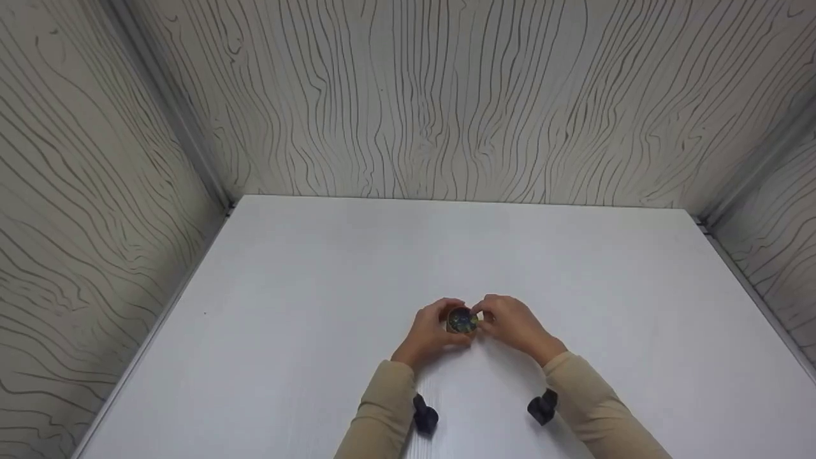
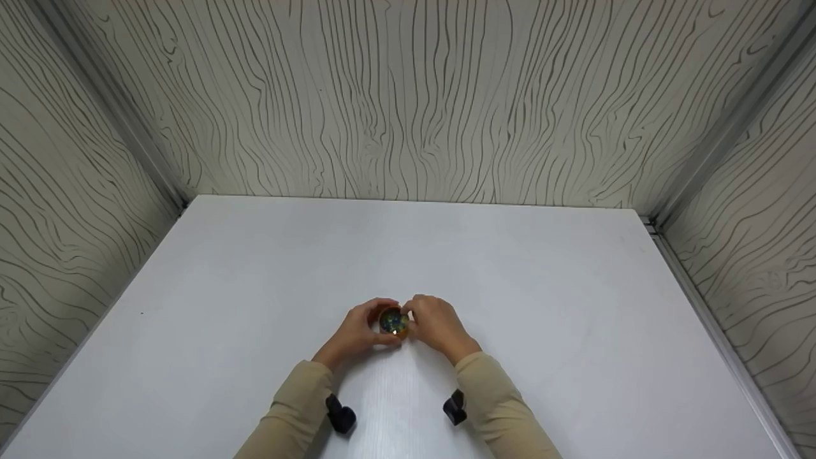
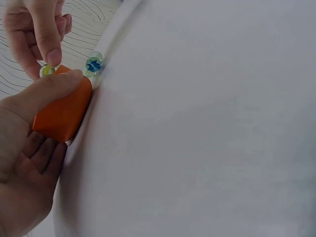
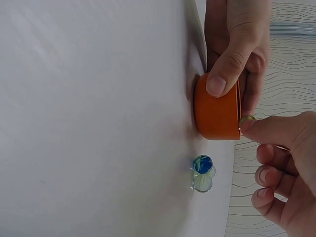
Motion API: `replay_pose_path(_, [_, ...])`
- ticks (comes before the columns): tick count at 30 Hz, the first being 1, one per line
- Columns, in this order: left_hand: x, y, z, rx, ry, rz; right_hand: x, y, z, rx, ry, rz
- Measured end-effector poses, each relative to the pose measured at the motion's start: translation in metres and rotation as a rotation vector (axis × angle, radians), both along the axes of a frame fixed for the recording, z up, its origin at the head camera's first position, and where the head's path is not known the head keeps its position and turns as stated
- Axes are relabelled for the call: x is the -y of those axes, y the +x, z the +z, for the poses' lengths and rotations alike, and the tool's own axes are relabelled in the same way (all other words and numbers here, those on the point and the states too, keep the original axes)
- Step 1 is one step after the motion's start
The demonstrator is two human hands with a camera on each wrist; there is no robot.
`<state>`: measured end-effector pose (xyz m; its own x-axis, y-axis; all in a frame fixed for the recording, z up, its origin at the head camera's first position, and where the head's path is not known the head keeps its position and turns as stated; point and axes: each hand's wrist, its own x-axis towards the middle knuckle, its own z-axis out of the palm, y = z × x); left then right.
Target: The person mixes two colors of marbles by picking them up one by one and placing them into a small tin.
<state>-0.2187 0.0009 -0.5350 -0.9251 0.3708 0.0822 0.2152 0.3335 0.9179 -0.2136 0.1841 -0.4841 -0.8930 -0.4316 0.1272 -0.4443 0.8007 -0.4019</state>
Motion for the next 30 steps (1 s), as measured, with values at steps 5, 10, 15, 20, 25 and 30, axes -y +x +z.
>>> replay_pose_path(5, [0.0, 0.001, 0.001, -0.008, 0.007, -0.006, -0.001, 0.0, 0.0, -0.05, -0.009, 0.038])
replay_pose_path(10, [0.0, 0.001, 0.002, -0.003, 0.008, -0.005, -0.003, 0.0, -0.001, -0.044, -0.019, 0.031])
replay_pose_path(15, [0.001, 0.0, 0.001, -0.007, 0.006, -0.008, -0.005, 0.001, -0.002, -0.048, -0.023, 0.027])
replay_pose_path(20, [0.001, -0.001, -0.001, -0.013, 0.0, -0.008, -0.006, 0.002, -0.002, -0.047, -0.023, 0.024])
replay_pose_path(25, [0.001, -0.001, -0.001, -0.012, 0.006, -0.013, -0.009, 0.003, -0.003, -0.05, -0.019, 0.024])
replay_pose_path(30, [0.001, 0.0, -0.001, -0.005, 0.001, -0.008, -0.012, 0.006, -0.004, -0.044, -0.017, 0.021])
